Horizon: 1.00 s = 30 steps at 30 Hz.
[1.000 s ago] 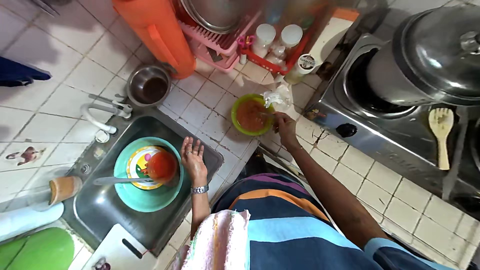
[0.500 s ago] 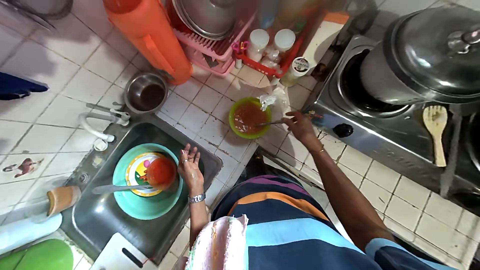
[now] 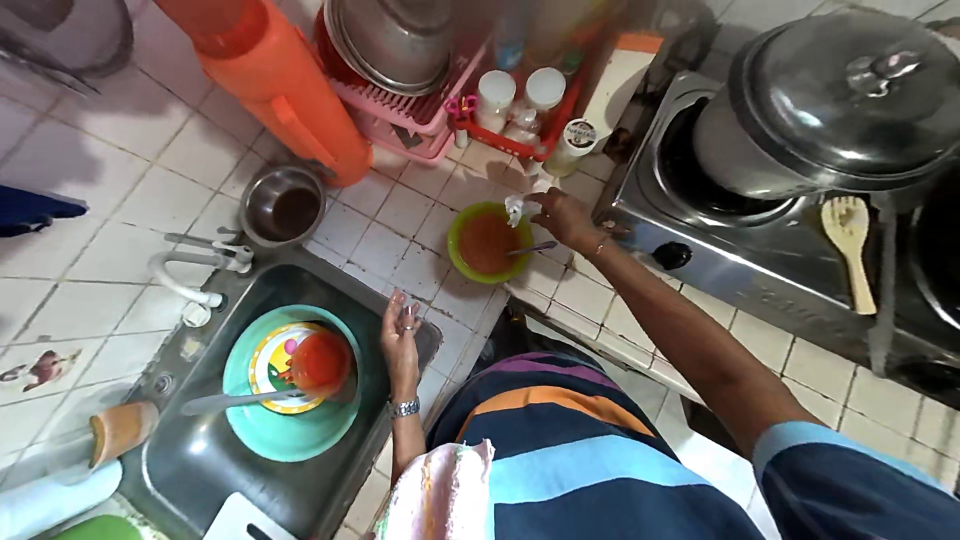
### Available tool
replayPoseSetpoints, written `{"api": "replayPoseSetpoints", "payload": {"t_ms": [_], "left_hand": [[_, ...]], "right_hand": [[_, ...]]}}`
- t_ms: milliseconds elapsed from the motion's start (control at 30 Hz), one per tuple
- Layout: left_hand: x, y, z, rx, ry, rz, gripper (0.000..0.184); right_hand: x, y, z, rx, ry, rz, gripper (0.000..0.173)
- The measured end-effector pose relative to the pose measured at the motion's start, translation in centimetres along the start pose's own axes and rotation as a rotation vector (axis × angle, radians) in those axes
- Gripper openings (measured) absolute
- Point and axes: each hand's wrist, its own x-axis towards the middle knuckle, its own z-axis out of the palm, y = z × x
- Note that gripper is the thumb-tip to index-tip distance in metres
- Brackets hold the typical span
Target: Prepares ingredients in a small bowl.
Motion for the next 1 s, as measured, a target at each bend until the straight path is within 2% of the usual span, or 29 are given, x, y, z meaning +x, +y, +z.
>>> {"api": "replayPoseSetpoints", "payload": {"t_ms": [33, 67, 167, 200, 267, 367, 433, 533, 667, 767, 833, 867, 933, 1000], "left_hand": [[-0.2, -0.1, -0.1, -0.01, 0.01, 0.009, 0.045], [-0.3, -0.2, -0.3, -0.013, 0.018, 0.013, 0.045], [-0.4, -0.7, -1.0, -0.003, 0.041, -0.005, 0.043], [-0.4, -0.9, -1.1, -0.008, 0.049, -0.017, 0.042], [-0.3, -0.9, -1.1, -0.028, 0.066, -0.037, 0.04], [-0.1, -0.7, -0.9, -0.048, 0.074, -0.044, 0.039], [0.0, -0.5, -0.8, -0.059, 0.077, -0.037, 0.038], [-0.3, -0.6, -0.9, -0.073, 0.092, -0.04, 0.038], [-0.5, -1.0, -1.0, -0.079, 0.108, -0.068, 0.038], [-0.3, -0.9, -0.6, -0.1, 0.106, -0.076, 0.037], [-0.3, -0.7, -0.5, -0.106, 0.098, -0.064, 0.038], [-0.2, -0.5, -0.4, -0.111, 0.1, -0.059, 0.038], [-0.2, -0.5, -0.4, -0.117, 0.112, -0.059, 0.037], [-0.2, -0.9, -0.6, -0.11, 0.112, -0.07, 0.038]], "right_hand": [[0.2, 0.7, 0.3, -0.004, 0.036, -0.012, 0.033], [0.3, 1.0, 0.2, 0.001, 0.06, -0.008, 0.032], [0.5, 0.8, -1.0, -0.019, 0.014, 0.038, 0.064], [0.7, 0.6, -1.1, -0.034, -0.018, 0.025, 0.067], [1.5, 0.5, -0.7, -0.044, -0.066, -0.028, 0.061], [2.7, 1.6, 0.7, -0.043, -0.06, -0.099, 0.033], [2.9, 2.1, 1.2, -0.026, -0.013, -0.093, 0.024], [1.8, 1.9, -0.1, 0.012, 0.093, 0.052, 0.029], [0.7, 1.1, -2.9, 0.074, 0.287, 0.355, 0.037], [1.4, 1.7, -3.0, 0.141, 0.346, 0.442, 0.047], [0.8, 1.8, -3.0, 0.209, 0.34, 0.464, 0.065], [-0.1, 1.5, -3.1, 0.234, 0.334, 0.458, 0.067], [-2.8, 0.8, -2.9, 0.232, 0.275, 0.381, 0.058], [-6.2, 0.2, -1.3, 0.205, 0.1, 0.262, 0.045]]}}
